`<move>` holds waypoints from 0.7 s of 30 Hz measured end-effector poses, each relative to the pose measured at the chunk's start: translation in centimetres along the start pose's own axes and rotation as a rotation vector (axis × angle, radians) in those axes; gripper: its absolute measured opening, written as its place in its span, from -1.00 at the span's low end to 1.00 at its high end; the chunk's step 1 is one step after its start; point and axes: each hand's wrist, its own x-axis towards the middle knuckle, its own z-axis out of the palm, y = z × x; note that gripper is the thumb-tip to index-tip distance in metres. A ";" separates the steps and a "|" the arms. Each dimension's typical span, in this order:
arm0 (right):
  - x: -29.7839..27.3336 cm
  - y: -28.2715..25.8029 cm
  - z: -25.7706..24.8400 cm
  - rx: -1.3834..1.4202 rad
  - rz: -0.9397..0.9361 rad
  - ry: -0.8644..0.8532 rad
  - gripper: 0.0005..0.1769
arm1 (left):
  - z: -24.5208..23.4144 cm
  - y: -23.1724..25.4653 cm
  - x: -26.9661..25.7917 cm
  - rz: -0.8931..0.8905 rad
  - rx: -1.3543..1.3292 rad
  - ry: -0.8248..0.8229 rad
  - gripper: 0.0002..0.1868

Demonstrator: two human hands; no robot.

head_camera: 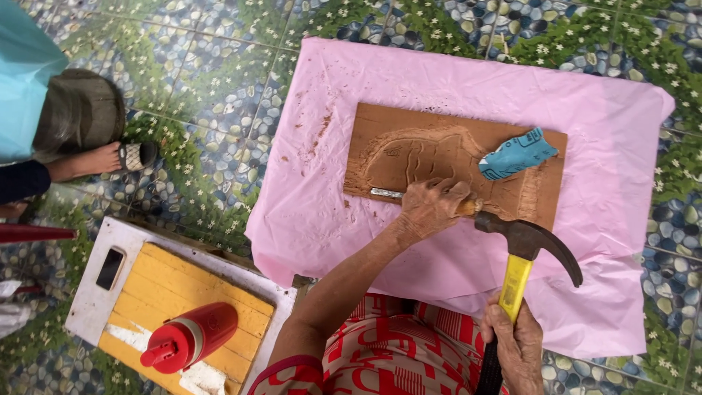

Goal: The person carves a fish design into a wooden block using a hammer and chisel.

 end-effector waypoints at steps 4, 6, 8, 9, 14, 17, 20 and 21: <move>-0.2 -1.1 0.0 -0.102 -0.081 -0.038 -0.82 | -0.6 -0.4 -0.5 -0.008 -0.090 -0.036 -0.64; -0.5 -1.6 0.1 -0.188 -0.094 -0.066 -0.78 | -1.0 -0.7 -0.7 -0.039 -0.150 -0.061 -0.81; -0.7 -2.1 0.2 -0.195 -0.125 -0.073 -0.80 | -2.1 -0.5 0.0 -0.051 -0.178 -0.036 -0.77; -0.7 -2.3 0.3 -0.201 -0.158 -0.085 -0.80 | -2.7 -0.5 0.5 -0.065 -0.201 -0.010 -0.72; -0.5 -2.2 0.3 -0.025 -0.277 0.002 -0.84 | -2.8 -0.7 0.9 -0.086 -0.159 0.007 -0.56; 0.0 -3.7 1.2 0.037 -0.345 0.035 -0.86 | -2.7 -0.7 0.8 -0.085 -0.142 0.031 -0.55; 0.4 -2.0 0.9 0.018 -0.341 0.002 -0.85 | -2.8 -0.7 1.0 -0.101 -0.142 0.027 -0.55; 0.6 -0.9 0.5 0.013 -0.315 -0.060 -0.87 | -3.0 -0.8 1.2 -0.110 -0.155 0.017 -0.54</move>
